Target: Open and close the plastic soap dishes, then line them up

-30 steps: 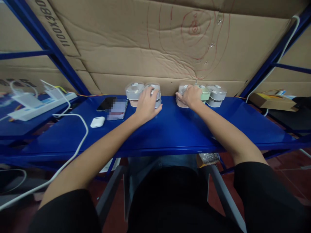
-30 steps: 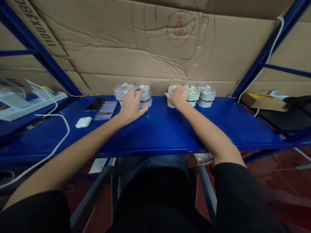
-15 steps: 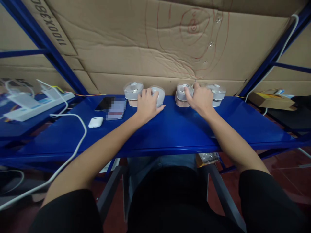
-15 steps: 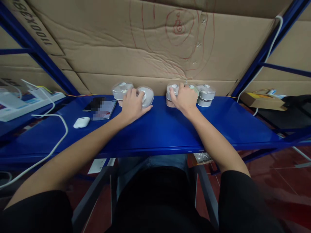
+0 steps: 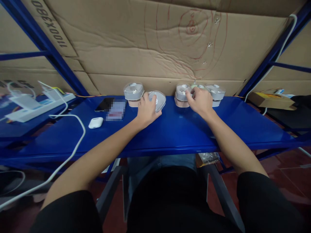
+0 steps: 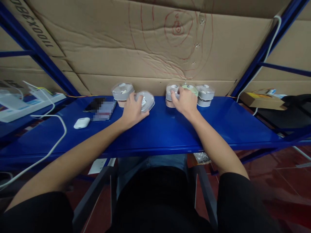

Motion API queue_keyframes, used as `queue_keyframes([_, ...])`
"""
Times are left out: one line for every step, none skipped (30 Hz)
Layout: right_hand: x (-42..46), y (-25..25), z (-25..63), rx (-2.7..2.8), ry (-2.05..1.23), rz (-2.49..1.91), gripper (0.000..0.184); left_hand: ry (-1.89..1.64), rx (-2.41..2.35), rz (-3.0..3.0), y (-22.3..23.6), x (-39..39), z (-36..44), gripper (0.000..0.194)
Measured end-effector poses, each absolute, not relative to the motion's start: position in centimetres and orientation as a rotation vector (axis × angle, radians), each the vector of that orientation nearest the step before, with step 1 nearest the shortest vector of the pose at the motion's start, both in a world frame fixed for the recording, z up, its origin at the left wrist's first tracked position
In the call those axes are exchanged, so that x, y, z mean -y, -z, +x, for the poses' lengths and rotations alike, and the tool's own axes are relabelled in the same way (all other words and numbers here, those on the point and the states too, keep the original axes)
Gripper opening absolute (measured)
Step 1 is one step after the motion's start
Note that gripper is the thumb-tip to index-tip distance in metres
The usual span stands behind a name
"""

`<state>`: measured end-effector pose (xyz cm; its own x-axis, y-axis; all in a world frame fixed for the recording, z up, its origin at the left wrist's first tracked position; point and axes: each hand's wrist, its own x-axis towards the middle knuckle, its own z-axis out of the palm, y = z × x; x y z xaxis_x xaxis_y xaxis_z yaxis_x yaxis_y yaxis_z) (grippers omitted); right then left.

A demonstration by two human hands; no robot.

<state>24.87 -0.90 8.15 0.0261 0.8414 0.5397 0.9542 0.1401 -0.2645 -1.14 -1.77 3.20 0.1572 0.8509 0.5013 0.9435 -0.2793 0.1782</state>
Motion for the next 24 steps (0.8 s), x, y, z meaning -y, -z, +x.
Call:
queue_keyframes([0.9,-8.3,24.9,1.839,0.225,-1.728,0.050,0.834,1.729,-2.263,-3.2,1.7,-1.4,0.067])
queue_keyframes([0.9,-8.4,25.0,1.843,0.203,-1.732,0.050,0.888,1.673,-2.290,-3.2,1.7,-1.6,0.067])
queue_keyframes([0.9,-8.5,25.1,1.851,0.177,-1.724,0.050,0.938,1.597,-2.337,-3.3,1.7,-1.9,0.068])
queue_keyframes([0.9,-8.6,25.3,1.867,0.146,-1.696,0.049,0.980,1.501,-2.410,-3.4,1.8,-2.1,0.069])
queue_keyframes([0.8,-8.6,25.5,1.898,0.107,-1.641,0.049,1.010,1.390,-2.508,-3.5,1.9,-2.3,0.069])
queue_keyframes([0.8,-8.6,25.8,1.950,0.053,-1.555,0.049,1.026,1.274,-2.622,-3.5,2.1,-2.5,0.068])
queue_keyframes([0.9,-8.5,26.0,2.025,-0.016,-1.441,0.052,1.028,1.170,-2.738,-3.5,2.2,-2.5,0.067])
queue_keyframes([1.0,-8.4,26.3,2.118,-0.099,-1.309,0.057,1.020,1.092,-2.845,-3.4,2.4,-2.4,0.067])
queue_keyframes([1.1,-8.2,26.4,2.219,-0.186,-1.179,0.066,1.007,1.050,-2.935,-3.2,2.6,-2.2,0.069])
queue_keyframes([1.3,-7.9,26.5,2.319,-0.268,-1.070,0.079,1.001,1.043,-3.003,-2.9,2.8,-2.0,0.073])
queue_keyframes([1.5,-7.6,26.5,2.408,-0.337,-0.992,0.092,1.004,1.060,-3.052,-2.6,3.0,-1.7,0.078])
queue_keyframes([1.8,-7.2,26.3,2.485,-0.390,-0.946,0.103,1.020,1.086,-3.087,-2.2,3.2,-1.4,0.084])
queue_keyframes([2.0,-6.9,26.0,2.548,-0.431,-0.921,0.110,1.047,1.109,-3.115,-1.9,3.3,-1.1,0.088])
queue_keyframes([2.2,-6.5,25.7,2.597,-0.468,-0.906,0.114,1.076,1.123,-3.137,-1.7,3.5,-0.8,0.090])
queue_keyframes([2.3,-6.3,25.3,2.633,-0.501,-0.894,0.115,1.105,1.134,-3.152,-1.5,3.6,-0.6,0.092])
queue_keyframes([2.5,-6.1,25.0,2.656,-0.530,-0.885,0.115,1.125,1.141,-3.167,-1.4,3.7,-0.5,0.093])
queue_keyframes([2.6,-6.1,24.7,2.670,-0.550,-0.883,0.114,1.132,1.145,-3.183,-1.3,3.7,-0.5,0.093])
queue_keyframes([2.7,-6.1,24.6,2.676,-0.564,-0.891,0.112,1.133,1.143,-3.198,-1.3,3.7,-0.6,0.093])
queue_keyframes([2.7,-6.3,24.6,2.674,-0.572,-0.905,0.110,1.126,1.133,-3.215,-1.3,3.7,-0.7,0.092])
queue_keyframes([2.7,-6.5,24.8,2.667,-0.577,-0.922,0.107,1.116,1.120,-3.226,-1.4,3.6,-0.8,0.093])
queue_keyframes([2.6,-6.9,25.1,2.655,-0.581,-0.940,0.104,1.106,1.111,-3.226,-1.5,3.5,-1.0,0.096])
queue_keyframes([2.5,-7.3,25.6,2.637,-0.580,-0.968,0.102,1.092,1.108,-3.216,-1.6,3.5,-1.2,0.101])
queue_keyframes([2.4,-7.7,26.3,2.617,-0.571,-1.018,0.101,1.076,1.112,-3.197,-1.7,3.4,-1.4,0.107])
queue_keyframes([2.2,-8.1,27.0,2.594,-0.555,-1.098,0.100,1.050,1.120,-3.176,-1.8,3.4,-1.6,0.112])
